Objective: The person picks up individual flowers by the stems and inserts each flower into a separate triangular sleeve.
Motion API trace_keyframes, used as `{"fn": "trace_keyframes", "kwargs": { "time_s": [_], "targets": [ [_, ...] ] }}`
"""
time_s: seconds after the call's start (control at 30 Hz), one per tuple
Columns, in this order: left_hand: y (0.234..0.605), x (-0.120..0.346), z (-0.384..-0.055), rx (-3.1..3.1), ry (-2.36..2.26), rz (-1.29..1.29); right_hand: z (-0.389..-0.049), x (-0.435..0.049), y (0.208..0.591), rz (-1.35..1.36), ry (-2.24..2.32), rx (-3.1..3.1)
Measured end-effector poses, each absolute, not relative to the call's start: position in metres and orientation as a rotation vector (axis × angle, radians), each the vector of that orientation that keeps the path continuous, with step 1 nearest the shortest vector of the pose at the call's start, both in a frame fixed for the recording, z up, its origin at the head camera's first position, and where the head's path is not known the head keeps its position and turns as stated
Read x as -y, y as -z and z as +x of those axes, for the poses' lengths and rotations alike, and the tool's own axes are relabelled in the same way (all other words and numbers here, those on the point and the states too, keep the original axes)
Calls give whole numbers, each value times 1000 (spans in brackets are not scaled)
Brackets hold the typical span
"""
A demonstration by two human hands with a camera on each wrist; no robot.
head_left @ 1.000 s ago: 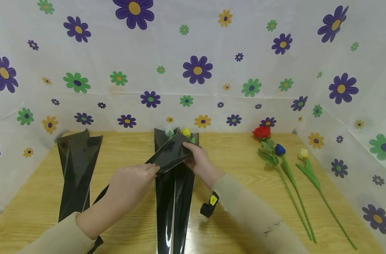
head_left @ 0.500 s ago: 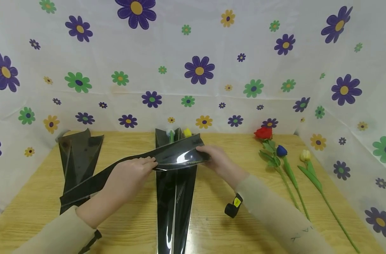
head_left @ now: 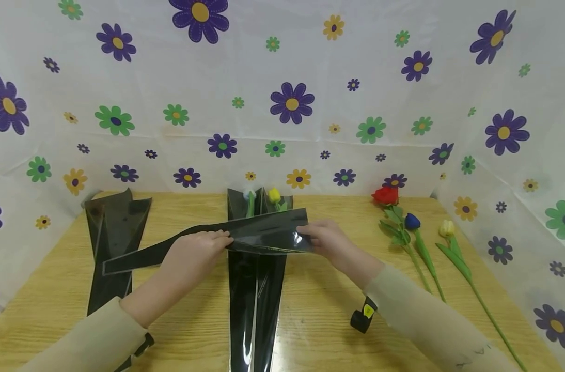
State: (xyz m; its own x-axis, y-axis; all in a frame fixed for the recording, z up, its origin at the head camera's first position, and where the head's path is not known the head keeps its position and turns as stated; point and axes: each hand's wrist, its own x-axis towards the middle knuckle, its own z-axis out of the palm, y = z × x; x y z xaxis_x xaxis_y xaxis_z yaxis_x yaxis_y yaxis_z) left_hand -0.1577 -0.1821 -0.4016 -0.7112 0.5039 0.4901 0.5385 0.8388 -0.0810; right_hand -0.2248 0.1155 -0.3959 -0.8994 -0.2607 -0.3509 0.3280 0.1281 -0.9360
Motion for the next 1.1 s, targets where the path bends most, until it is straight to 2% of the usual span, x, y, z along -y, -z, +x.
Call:
{"fn": "trace_keyframes", "kwargs": {
  "time_s": [0.57, 0.8, 1.1],
  "targets": [
    [416, 166, -157, 2598, 65, -775, -199, -120, 392, 11, 1779, -2098],
    [400, 138, -159, 2634, 196, -698, -191, -118, 393, 58, 1752, -2112],
    [380, 106, -159, 2488, 384, -812, -184, -113, 395, -8, 1754, -2102]
  ]
}}
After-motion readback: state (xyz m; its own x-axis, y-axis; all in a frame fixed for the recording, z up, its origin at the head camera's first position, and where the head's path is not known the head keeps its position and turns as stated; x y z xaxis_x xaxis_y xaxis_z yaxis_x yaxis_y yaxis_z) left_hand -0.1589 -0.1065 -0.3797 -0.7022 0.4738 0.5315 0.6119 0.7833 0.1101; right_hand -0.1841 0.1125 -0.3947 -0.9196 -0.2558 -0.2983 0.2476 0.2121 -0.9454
